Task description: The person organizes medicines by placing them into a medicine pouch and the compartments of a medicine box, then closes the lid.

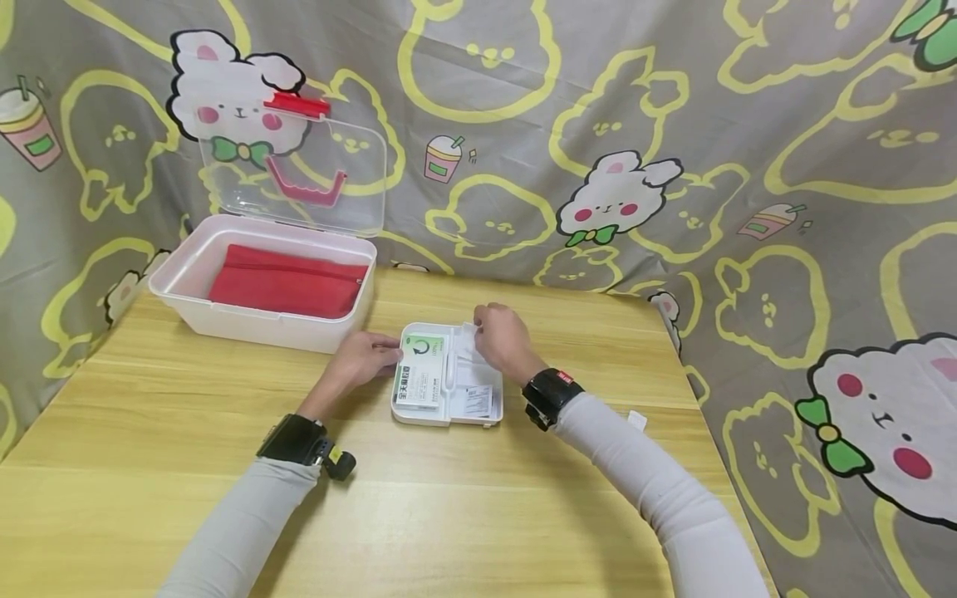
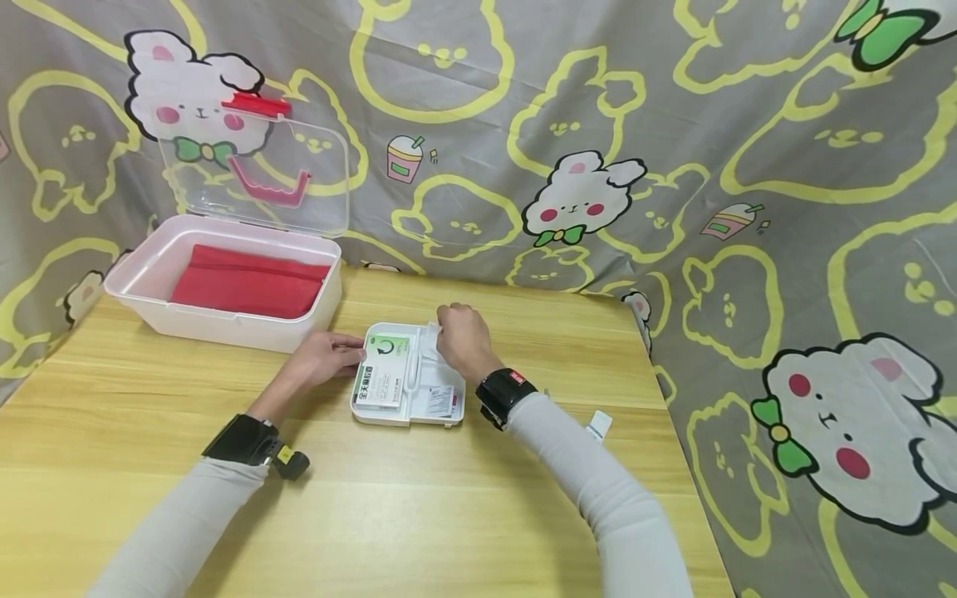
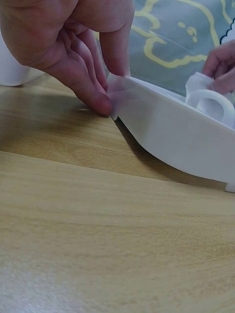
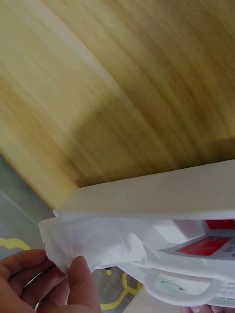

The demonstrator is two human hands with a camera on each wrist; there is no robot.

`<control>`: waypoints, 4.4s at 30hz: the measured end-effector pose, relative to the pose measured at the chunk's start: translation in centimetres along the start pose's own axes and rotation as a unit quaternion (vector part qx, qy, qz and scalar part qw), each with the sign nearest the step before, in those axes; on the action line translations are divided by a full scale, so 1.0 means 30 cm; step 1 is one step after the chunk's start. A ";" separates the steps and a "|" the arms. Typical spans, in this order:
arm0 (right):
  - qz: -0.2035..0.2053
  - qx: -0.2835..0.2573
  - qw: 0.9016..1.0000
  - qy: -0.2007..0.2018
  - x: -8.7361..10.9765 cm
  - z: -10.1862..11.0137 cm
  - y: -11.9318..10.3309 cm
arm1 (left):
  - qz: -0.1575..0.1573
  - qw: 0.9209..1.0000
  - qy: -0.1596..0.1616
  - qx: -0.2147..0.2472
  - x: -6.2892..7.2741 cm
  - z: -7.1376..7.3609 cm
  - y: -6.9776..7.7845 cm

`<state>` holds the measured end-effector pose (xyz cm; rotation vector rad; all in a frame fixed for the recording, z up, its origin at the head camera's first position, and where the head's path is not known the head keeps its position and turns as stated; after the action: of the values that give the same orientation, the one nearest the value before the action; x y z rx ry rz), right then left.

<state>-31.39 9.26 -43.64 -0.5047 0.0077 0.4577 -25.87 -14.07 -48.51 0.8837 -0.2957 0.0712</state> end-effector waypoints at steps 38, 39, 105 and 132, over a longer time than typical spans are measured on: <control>-0.073 -0.061 0.993 -0.075 0.039 -0.088 -0.012 | -0.001 1.000 0.010 -0.002 -0.004 -0.005 -0.010; -0.073 -0.062 0.993 -0.075 0.040 -0.088 -0.013 | -0.002 1.000 0.009 -0.001 -0.005 -0.005 -0.011; -0.330 -0.004 0.919 -0.217 0.534 0.325 0.590 | -0.012 1.000 0.009 -0.014 0.001 -0.007 -0.007; -0.300 -0.147 0.905 -0.265 0.480 0.356 0.515 | -0.003 1.000 0.004 -0.003 -0.001 -0.003 -0.009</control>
<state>-26.12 32.33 -43.15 -0.6318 -0.7360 -0.0273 -25.84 -14.18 -48.78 0.8775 -0.2865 0.0686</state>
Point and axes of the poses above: each hand's wrist, its own x-axis away from the middle knuckle, its own z-axis out of the back of the hand, y = z × x, the point moved 3 cm from there along -x, towards the middle knuckle, and after that the axes turned 14 degrees about -x, right-handed, at the moved point
